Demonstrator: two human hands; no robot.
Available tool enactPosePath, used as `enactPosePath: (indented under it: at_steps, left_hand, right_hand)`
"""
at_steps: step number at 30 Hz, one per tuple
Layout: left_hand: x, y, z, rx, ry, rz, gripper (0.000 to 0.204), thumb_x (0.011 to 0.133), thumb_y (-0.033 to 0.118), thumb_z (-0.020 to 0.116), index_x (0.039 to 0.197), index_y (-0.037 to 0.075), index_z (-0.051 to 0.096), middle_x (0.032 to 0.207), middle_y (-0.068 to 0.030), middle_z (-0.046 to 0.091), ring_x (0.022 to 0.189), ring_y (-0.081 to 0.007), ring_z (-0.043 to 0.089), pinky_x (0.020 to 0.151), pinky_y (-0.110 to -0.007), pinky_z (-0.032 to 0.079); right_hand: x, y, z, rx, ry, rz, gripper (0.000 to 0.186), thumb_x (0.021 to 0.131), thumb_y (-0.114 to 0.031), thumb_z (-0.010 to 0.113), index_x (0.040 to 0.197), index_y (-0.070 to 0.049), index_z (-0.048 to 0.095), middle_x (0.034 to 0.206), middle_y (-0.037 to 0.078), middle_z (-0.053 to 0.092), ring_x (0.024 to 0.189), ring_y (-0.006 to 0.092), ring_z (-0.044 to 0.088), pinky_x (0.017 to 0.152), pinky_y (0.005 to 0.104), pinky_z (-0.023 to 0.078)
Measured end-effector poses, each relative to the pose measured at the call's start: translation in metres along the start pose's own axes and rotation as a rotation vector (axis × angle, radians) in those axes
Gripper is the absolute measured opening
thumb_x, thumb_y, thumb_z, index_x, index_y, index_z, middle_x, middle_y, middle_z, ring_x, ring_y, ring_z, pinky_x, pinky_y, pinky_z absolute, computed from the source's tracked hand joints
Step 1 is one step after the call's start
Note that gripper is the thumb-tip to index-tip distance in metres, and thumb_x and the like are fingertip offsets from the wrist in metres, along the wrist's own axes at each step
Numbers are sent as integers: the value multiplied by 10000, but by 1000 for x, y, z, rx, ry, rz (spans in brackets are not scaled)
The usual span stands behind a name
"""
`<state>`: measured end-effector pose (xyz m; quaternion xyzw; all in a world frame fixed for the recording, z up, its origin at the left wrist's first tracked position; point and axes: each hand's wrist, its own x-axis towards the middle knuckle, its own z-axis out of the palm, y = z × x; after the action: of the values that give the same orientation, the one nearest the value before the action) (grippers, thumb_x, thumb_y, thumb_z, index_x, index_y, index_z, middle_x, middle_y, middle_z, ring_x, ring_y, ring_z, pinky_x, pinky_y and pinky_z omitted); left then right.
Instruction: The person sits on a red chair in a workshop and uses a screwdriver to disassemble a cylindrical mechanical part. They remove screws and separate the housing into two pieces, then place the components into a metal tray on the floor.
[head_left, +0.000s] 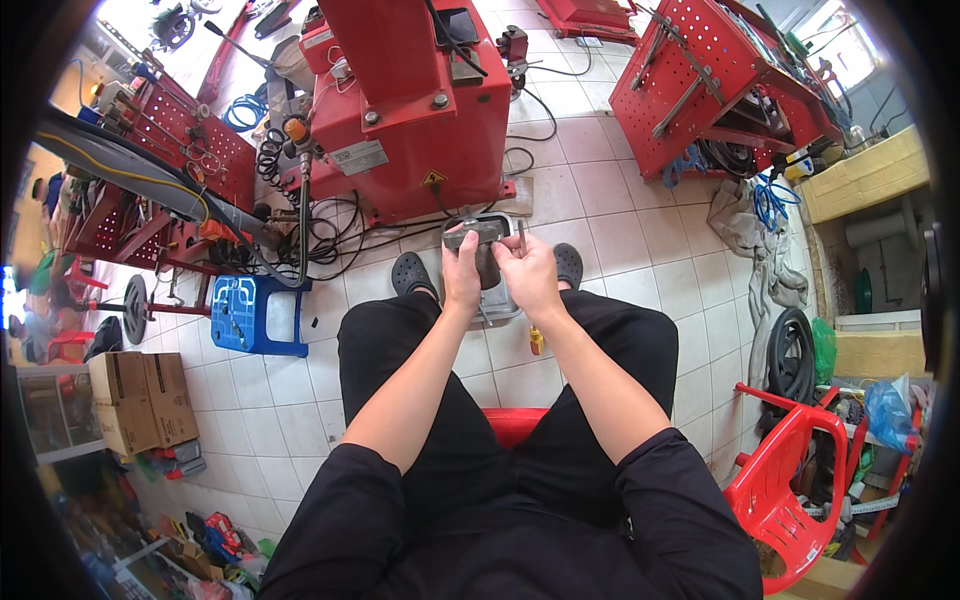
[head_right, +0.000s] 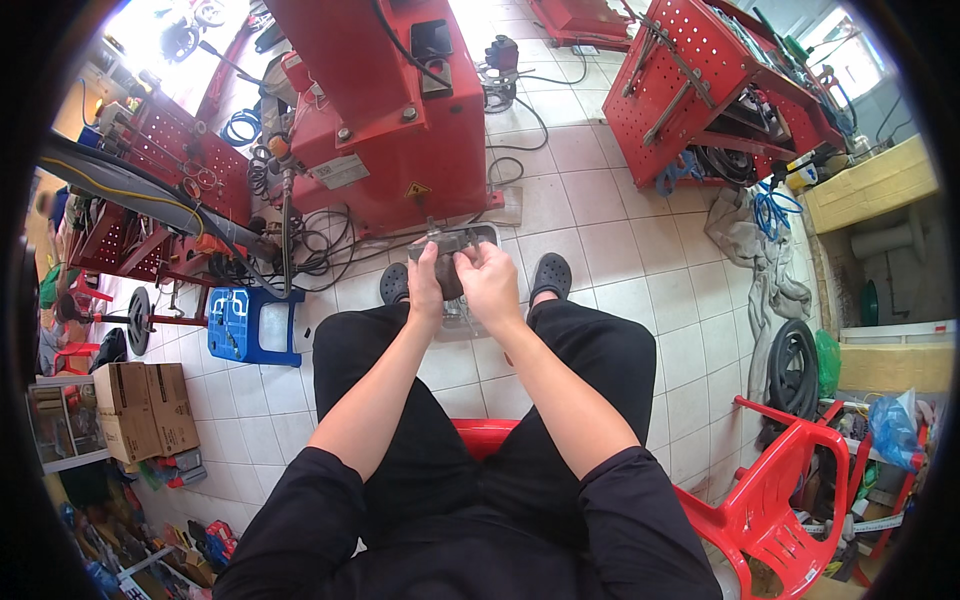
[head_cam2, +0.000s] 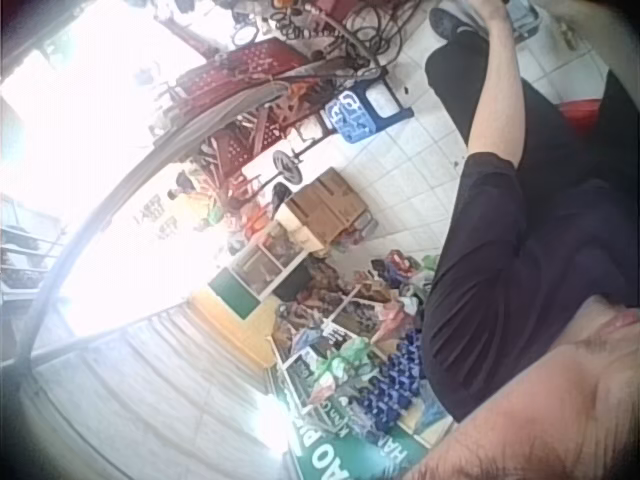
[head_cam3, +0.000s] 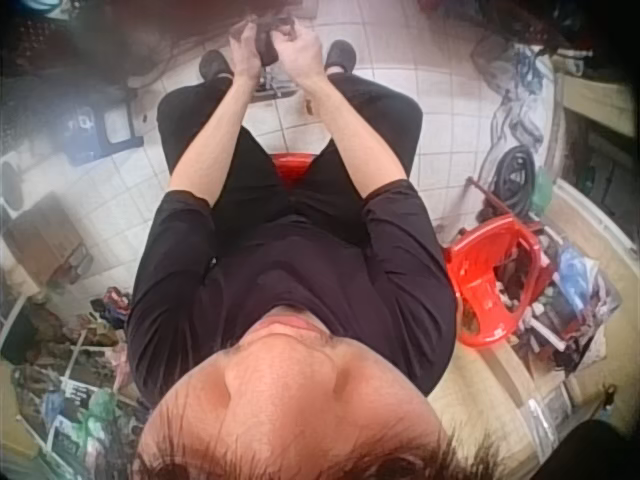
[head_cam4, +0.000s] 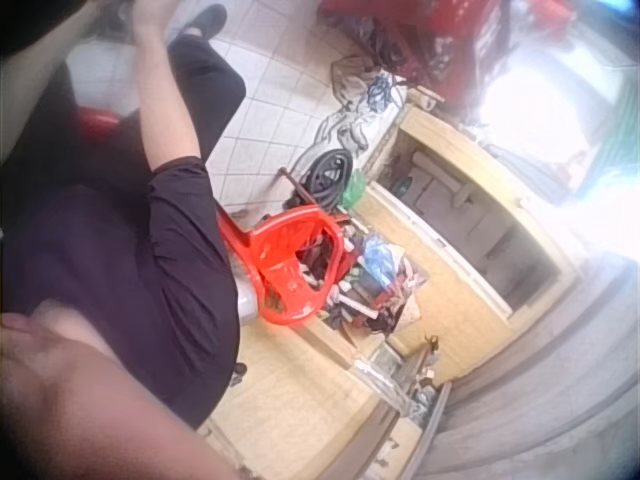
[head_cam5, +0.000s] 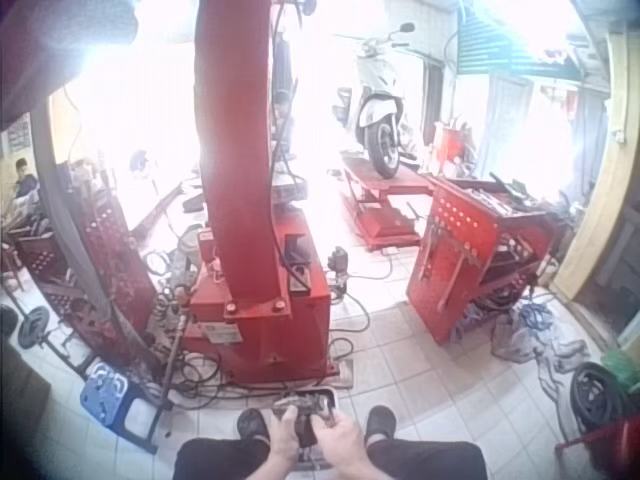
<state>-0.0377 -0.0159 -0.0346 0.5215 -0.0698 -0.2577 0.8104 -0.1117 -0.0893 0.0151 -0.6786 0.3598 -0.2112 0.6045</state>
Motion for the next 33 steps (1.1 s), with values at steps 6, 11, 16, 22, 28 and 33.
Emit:
enactPosePath:
  at_steps: [6, 11, 16, 22, 28, 33]
  left_hand:
    - [-3, -1, 6, 70, 7, 36, 392, 876, 294, 603, 1149, 45, 472, 980, -56, 578, 840, -102, 547, 732, -245, 466]
    - [-4, 3, 7, 37, 26, 13, 365, 876, 301, 594, 1119, 50, 489, 951, -49, 578, 799, -102, 561, 676, -247, 489]
    - [-4, 13, 9, -67, 12, -118, 318, 879, 324, 556, 1052, 61, 513, 885, -31, 581, 754, -101, 564, 647, -255, 500]
    - [-4, 13, 9, -32, 33, -77, 302, 888, 322, 543, 1049, 69, 516, 865, -24, 583, 736, -94, 561, 661, -246, 487]
    - [-4, 7, 7, -12, 34, -48, 330, 887, 315, 559, 1093, 61, 512, 932, -34, 575, 784, -99, 553, 667, -239, 473]
    - [-3, 3, 5, 9, -2, -21, 340, 884, 309, 566, 1106, 58, 506, 960, -40, 569, 820, -102, 545, 690, -247, 469]
  right_hand:
    - [8, 15, -2, 95, -3, 27, 164, 791, -115, 664, 803, 29, 585, 622, 55, 582, 557, 100, 527, 520, 265, 434]
    - [7, 9, -1, 233, -51, 112, 148, 804, -111, 663, 830, 13, 586, 683, 22, 588, 598, 69, 516, 539, 227, 420]
    - [8, 13, -1, 268, -43, 107, 161, 826, -131, 653, 871, 12, 595, 688, 4, 582, 605, 58, 506, 541, 224, 409]
    - [9, 24, 2, 212, -53, 78, 162, 845, -103, 633, 929, 35, 621, 683, 0, 593, 618, 49, 515, 556, 203, 401]
    - [8, 21, 1, 139, -6, 22, 184, 803, -137, 660, 818, 43, 624, 592, 26, 572, 526, 76, 493, 488, 257, 399]
    - [8, 19, -1, 117, 4, 25, 193, 768, -136, 686, 786, 39, 605, 581, 32, 564, 514, 86, 493, 479, 259, 401]
